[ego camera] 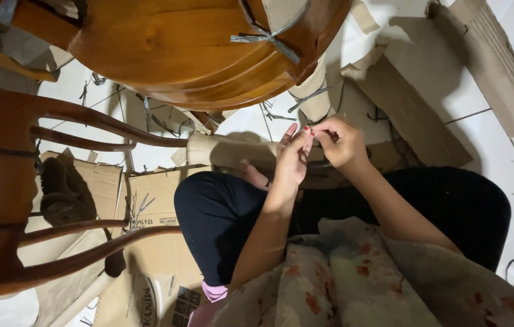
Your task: Wrapping cardboard around the legs of a wooden chair and tying it with string for protection during transport.
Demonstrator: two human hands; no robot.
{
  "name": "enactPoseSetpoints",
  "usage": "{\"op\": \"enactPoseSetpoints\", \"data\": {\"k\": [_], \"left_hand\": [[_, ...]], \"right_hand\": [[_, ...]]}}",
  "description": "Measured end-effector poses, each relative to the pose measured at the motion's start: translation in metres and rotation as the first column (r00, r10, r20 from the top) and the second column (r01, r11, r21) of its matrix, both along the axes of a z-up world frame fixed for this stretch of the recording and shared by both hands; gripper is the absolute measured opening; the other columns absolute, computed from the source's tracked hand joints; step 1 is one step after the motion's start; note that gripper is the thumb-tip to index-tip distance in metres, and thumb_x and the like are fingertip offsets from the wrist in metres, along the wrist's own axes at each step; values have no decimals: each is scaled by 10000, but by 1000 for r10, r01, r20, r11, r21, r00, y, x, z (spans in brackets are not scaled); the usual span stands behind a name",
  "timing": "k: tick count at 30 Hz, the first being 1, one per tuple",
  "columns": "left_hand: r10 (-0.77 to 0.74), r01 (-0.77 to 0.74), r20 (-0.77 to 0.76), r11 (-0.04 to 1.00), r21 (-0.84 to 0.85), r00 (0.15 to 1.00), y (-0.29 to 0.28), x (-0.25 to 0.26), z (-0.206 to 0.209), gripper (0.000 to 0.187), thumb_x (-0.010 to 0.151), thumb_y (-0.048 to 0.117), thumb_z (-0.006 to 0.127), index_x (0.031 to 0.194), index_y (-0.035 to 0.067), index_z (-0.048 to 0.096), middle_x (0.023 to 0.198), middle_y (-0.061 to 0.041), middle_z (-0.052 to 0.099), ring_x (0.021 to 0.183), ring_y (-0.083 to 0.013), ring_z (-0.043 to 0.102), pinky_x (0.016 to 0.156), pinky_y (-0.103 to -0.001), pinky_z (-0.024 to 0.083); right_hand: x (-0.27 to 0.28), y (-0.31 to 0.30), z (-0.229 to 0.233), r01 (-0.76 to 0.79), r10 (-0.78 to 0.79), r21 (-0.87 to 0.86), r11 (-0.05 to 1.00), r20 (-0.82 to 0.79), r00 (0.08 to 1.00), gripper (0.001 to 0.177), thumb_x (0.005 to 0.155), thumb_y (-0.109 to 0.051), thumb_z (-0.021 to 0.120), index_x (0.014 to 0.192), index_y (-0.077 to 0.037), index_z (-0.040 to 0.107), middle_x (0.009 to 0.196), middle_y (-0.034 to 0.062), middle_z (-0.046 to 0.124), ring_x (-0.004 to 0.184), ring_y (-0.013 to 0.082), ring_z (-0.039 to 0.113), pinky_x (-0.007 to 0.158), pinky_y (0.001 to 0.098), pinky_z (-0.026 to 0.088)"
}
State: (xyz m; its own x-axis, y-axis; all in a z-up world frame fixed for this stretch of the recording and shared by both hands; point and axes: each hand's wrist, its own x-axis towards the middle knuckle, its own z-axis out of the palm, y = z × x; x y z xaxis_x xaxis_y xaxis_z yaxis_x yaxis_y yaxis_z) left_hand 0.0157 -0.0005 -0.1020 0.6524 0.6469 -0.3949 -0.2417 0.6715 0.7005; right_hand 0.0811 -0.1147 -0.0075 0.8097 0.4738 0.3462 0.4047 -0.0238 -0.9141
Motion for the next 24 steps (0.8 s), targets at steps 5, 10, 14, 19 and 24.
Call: {"op": "enactPoseSetpoints", "data": {"k": [5, 10, 14, 19, 24], "left_hand": [[99, -83, -56, 967, 240, 994, -8, -1, 2, 612, 871, 102, 842, 1293, 28, 405, 940, -93, 714, 834, -141, 685, 782, -215, 517], [147, -94, -67, 858, 505, 987, -17, -4, 45, 560, 901, 71, 802, 1202, 116, 332, 816, -101, 764, 767, -72, 643, 785, -194, 516], [214, -157, -40, 821, 549, 976, -21, -6, 43, 511, 906, 61, 784, 1102, 158, 322, 817, -25, 766, 747, -26, 555, 786, -168, 442], [309, -310, 43, 918, 249, 950, -21, 8, 34, 393, 955, 79, 731, 1066, 205, 375, 859, 78, 728, 833, -46, 581, 863, -224, 428], [343, -342, -4, 937, -63, 939, 4, 26, 3, 315, 939, 125, 762, 932, 207, 458, 1070, -23, 771, 832, -108, 621, 737, -286, 334]], "right_hand": [[4, -3, -11, 20, -11, -113, 993, 78, 997, 73, 908, -50, 812, 974, -51, 779, 660, 116, 651, 566, 242, 606, 530, 329, 484], [10, -2, -24, -1, 26, -240, 971, 103, 994, 77, 945, -104, 765, 1001, -52, 764, 740, 143, 698, 620, 358, 662, 548, 430, 519], [11, 2, -61, 75, 19, -465, 882, 193, 981, 189, 985, -363, 702, 1021, -202, 794, 734, 131, 718, 699, 422, 704, 650, 493, 574], [18, -7, -42, 66, 59, -606, 793, 184, 981, 227, 999, -401, 640, 1063, -245, 791, 748, 159, 739, 769, 430, 729, 734, 511, 594], [57, -32, -41, 146, 66, -450, 881, 421, 905, 145, 974, -317, 632, 910, -286, 758, 840, 41, 705, 791, 371, 707, 695, 478, 563]]}}
